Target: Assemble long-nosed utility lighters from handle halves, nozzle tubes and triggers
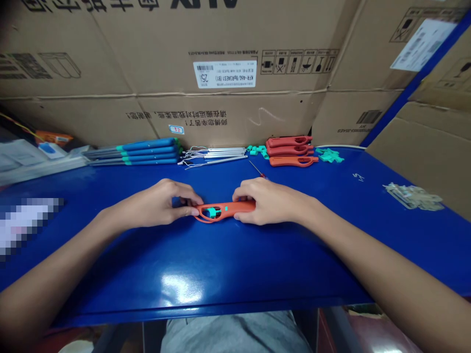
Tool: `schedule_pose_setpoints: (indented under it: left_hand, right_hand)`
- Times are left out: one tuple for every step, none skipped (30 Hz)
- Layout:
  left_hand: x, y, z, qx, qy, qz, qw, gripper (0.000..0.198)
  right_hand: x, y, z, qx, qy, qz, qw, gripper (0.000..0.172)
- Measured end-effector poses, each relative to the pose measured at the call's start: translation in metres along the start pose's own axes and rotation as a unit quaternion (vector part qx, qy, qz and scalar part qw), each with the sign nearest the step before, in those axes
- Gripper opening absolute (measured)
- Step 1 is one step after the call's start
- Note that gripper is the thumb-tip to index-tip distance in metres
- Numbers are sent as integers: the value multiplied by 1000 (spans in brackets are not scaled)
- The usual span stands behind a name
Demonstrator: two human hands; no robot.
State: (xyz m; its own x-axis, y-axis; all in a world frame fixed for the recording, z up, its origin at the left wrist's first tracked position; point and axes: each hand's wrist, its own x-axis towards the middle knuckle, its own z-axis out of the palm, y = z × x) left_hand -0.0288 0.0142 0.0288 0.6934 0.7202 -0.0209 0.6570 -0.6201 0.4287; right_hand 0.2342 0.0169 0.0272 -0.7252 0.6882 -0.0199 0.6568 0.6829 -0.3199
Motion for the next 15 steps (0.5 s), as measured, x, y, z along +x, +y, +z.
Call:
schedule_pose_setpoints:
  left_hand:
    - [0, -1, -1, 1, -2, -1, 1000, 19]
    - [-1, -1, -1, 3, -5, -1, 1000, 19]
    - [-1, -2, -2, 7, -7, -1, 1000, 20]
    - [-1, -3, -2, 11, -9, -2, 1000, 20]
    - [-2, -4, -3, 15, -11, -2, 1000, 20]
    - [-2, -5, -3, 18, -13, -2, 1000, 21]
    - [-2, -5, -4, 20, -16, -3, 1000, 21]
    - [-3, -6, -4, 20, -19, -3, 1000, 22]
    - [-3, -6, -5, 19, -22, -4, 1000, 22]
    - [-4, -6, -5, 18, -24, -4, 1000, 22]
    - [-4, -6, -6, 18, -26, -3, 999, 23]
    - [-5, -6, -7, 18, -27, -2, 999, 23]
    - [-5, -6, -7, 17, -28, 0, 999, 24]
    - [-5, -6, -8, 17, -29, 2, 999, 26]
    - [-6, -6, -9, 17, -30, 4, 999, 27]
  right_hand:
    - [0, 0, 0, 0, -1, -1, 1000, 30]
    - [0, 0, 0, 0, -1, -3, 1000, 31]
    - [0, 0, 1, -1, 0, -5, 1000, 31]
    - [0, 0, 1, -2, 2, -6, 1000, 32]
    - [0, 0, 2, -4, 3, -7, 1000, 33]
    - [0, 0, 2, -6, 5, -8, 1000, 33]
    - [0, 1, 3, -7, 7, -10, 1000, 34]
    - [0, 1, 4, -6, 9, -12, 1000, 34]
    - [0, 2, 4, -4, 12, -16, 1000, 33]
    - [0, 2, 5, -2, 16, -20, 1000, 33]
    - [0, 3, 5, 0, 19, -24, 1000, 33]
    - [0, 3, 6, 2, 22, -26, 999, 34]
    - [0, 4, 6, 3, 23, -27, 999, 34]
    - [0, 4, 7, 4, 24, -28, 999, 34]
    - [0, 4, 7, 4, 24, -29, 999, 34]
